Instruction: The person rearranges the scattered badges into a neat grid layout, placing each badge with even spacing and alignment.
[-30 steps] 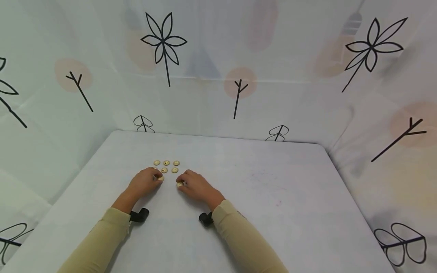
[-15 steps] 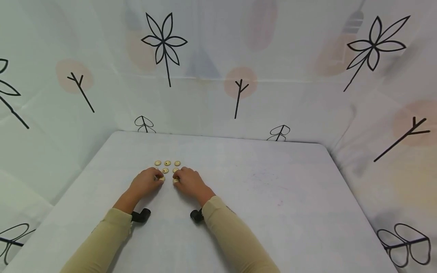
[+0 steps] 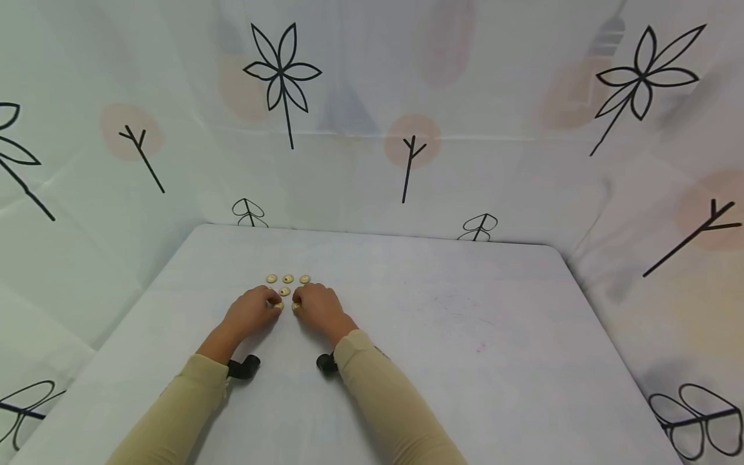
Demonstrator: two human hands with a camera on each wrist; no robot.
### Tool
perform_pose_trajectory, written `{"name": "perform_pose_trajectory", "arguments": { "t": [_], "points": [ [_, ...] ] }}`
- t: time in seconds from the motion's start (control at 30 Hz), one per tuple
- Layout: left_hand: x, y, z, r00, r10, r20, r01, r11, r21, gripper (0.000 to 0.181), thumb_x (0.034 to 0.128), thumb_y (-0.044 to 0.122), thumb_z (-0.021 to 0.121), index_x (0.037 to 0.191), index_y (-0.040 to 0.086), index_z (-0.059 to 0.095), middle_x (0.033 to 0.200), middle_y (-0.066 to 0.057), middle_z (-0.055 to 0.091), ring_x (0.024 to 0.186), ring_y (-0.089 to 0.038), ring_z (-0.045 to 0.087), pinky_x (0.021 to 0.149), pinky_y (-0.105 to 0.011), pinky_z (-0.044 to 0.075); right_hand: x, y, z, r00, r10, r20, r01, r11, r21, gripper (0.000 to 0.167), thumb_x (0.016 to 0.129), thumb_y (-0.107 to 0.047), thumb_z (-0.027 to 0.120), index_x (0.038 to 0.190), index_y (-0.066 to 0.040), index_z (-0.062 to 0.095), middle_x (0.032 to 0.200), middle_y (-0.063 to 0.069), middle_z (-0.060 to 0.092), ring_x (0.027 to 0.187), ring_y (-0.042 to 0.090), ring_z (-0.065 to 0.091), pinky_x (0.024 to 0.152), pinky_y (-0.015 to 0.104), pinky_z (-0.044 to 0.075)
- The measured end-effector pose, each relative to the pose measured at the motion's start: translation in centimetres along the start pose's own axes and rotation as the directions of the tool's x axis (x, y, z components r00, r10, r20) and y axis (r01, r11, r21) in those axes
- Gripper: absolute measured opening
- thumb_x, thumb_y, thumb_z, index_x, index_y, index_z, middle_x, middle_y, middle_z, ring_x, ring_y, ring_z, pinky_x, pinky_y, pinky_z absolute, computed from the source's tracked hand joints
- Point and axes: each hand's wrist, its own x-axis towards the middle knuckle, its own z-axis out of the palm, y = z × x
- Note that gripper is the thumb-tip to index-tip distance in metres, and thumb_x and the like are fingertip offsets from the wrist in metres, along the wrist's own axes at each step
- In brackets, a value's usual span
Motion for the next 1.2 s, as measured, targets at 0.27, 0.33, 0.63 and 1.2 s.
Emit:
{"name": "perform_pose_trajectory", "arguments": {
  "t": [0.27,0.33,0.63,1.2],
  "points": [
    [0.1,0.0,0.1,1.000,-0.008,-0.006,0.008,1.000,-0.004,0.024,0.0893,0.021,0.065,0.110,0.009,0.070,0.113,-0.008,0.068,0.108,-0.028,0.064,0.090,-0.046,0.051,0.4,-0.2,0.2,1.000,0.030,0.003,-0.030,0.999,-0.027,0.018,0.093,-0.027,0.064,0.108,-0.020,0.071,0.103,-0.004,0.068,0.097,0.014,0.062,0.085,0.033,0.051],
    [0.1,0.0,0.1,1.000,-0.006,-0.004,0.006,1.000,-0.005,0.025,0.0894,0.021,0.065,0.110,0.009,0.070,0.113,-0.008,0.068,0.108,-0.029,0.063,0.090,-0.046,0.051,0.4,-0.2,0.2,0.999,0.033,0.007,-0.033,0.999,-0.027,0.018,0.093,-0.027,0.064,0.108,-0.019,0.071,0.103,-0.004,0.068,0.096,0.014,0.062,0.084,0.033,0.052],
    [-0.3,0.2,0.0,1.000,-0.004,-0.003,0.004,1.000,0.002,0.024,0.0896,0.020,0.065,0.110,0.009,0.070,0.112,-0.009,0.066,0.107,-0.028,0.063,0.090,-0.046,0.051,0.3,-0.3,0.0,0.999,0.040,0.014,-0.040,0.999,-0.031,0.018,0.092,-0.028,0.064,0.107,-0.020,0.072,0.102,-0.004,0.068,0.095,0.014,0.062,0.082,0.032,0.052],
    [-0.1,0.3,-0.2,1.000,-0.009,0.008,0.009,0.999,0.038,0.024,0.0870,0.021,0.065,0.108,0.010,0.070,0.108,-0.008,0.066,0.100,-0.027,0.064,0.087,-0.045,0.052,-0.4,0.2,-0.9,0.995,0.095,0.035,-0.097,0.994,0.059,0.027,0.093,-0.035,0.062,0.114,-0.020,0.070,0.116,-0.002,0.064,0.113,0.016,0.061,0.096,0.035,0.050]
  ]
}}
